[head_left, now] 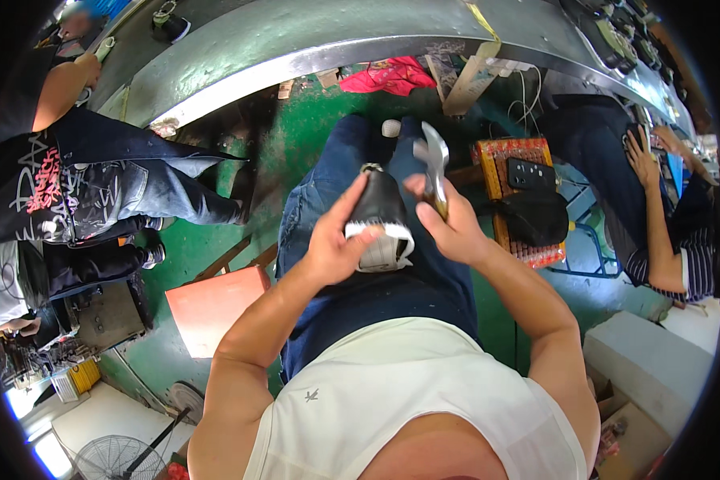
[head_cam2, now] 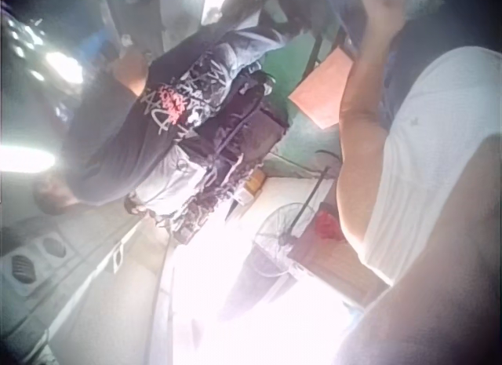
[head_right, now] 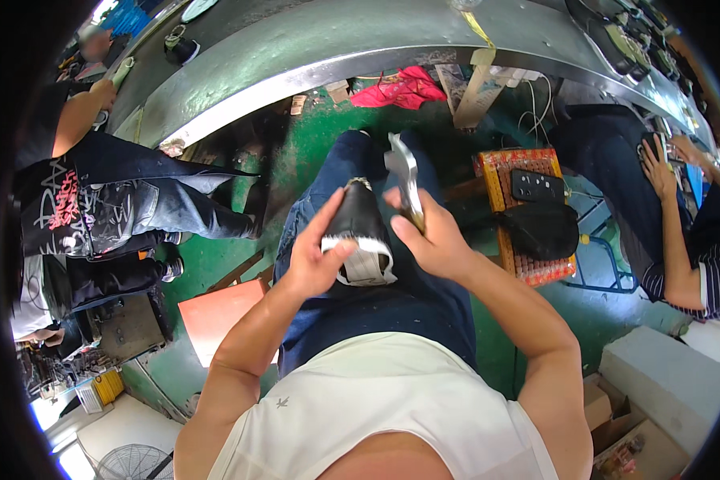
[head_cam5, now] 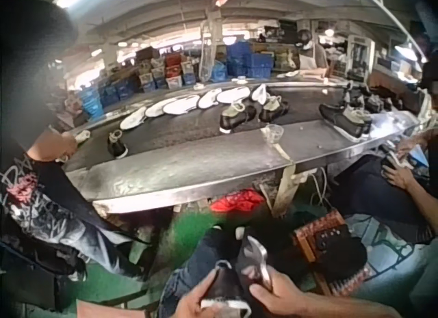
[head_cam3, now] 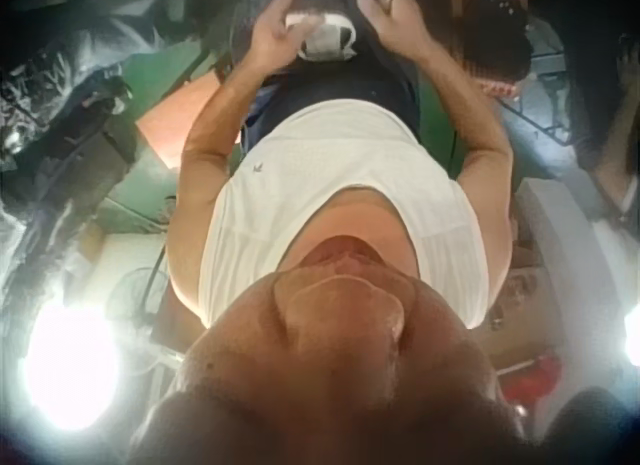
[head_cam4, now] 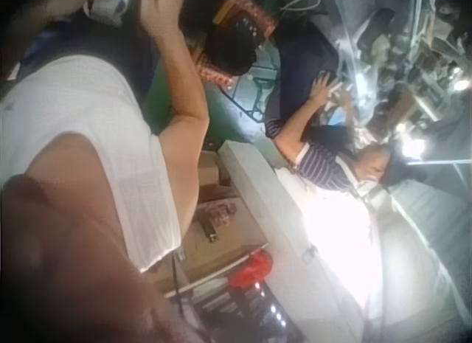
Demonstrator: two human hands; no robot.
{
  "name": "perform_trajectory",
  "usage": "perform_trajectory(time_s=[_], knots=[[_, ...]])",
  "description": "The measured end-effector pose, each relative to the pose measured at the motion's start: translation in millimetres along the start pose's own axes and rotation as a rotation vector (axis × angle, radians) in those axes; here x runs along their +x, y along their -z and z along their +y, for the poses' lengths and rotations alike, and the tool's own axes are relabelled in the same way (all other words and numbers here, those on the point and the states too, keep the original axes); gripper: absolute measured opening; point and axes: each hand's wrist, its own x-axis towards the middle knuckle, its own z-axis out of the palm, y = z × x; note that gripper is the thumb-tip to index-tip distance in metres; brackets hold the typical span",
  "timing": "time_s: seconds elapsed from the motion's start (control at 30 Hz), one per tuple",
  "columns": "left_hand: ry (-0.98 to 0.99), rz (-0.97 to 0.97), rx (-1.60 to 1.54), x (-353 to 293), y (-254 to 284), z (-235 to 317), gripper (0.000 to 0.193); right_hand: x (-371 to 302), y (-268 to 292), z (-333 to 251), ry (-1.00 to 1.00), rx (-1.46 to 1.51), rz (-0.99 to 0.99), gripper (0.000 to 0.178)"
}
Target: Assembling shoe components on a production line using pliers and hand tools to pull and secure materials.
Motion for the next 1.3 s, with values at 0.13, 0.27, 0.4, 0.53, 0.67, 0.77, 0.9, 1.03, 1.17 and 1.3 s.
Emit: perform_trajectory(time_s=[0.13,0.27,0.4,0.53,0.67,0.77,0.9,1.03,1.17,1.3], knots=[[-0.352,0.074,0.354,-16.1,-6.9,15.6,0.076,27.0,-24.3,2.4,-0.019,0.357,-0.073,0.027],[-0.356,0.176,0.490,-23.3,-6.3,18.8,0.081,34.0,-31.5,-9.0,-0.034,0.252,-0.147,0.025],[-0.276,0.232,0.554,-20.1,-3.9,26.1,0.078,56.4,-36.1,-9.5,-0.055,0.127,-0.135,0.025],[-0.182,0.221,0.504,3.9,-0.2,2.7,0.080,78.5,-29.6,8.2,-0.105,-0.047,-0.057,0.032],[0.173,0.095,0.152,11.8,5.7,-63.0,0.066,74.4,-10.6,44.5,-0.205,-0.110,0.100,0.044],[0.272,0.075,0.116,40.8,10.0,-65.7,0.047,57.4,-6.3,70.0,-0.390,0.028,0.151,0.046],[0.404,-0.108,0.143,74.7,20.2,-64.1,0.038,55.1,-6.9,51.8,-0.511,0.295,0.032,0.050],[0.503,-0.269,-0.016,74.6,18.1,-47.1,0.042,41.7,-1.5,49.1,-0.761,0.342,0.023,0.046],[0.576,-0.296,-0.237,74.9,17.3,-56.8,0.062,32.1,8.5,73.6,-0.688,0.267,-0.101,0.045],[0.664,-0.365,-0.478,79.4,24.5,-52.7,0.074,47.0,39.0,66.0,-0.889,0.159,-0.324,0.037]])
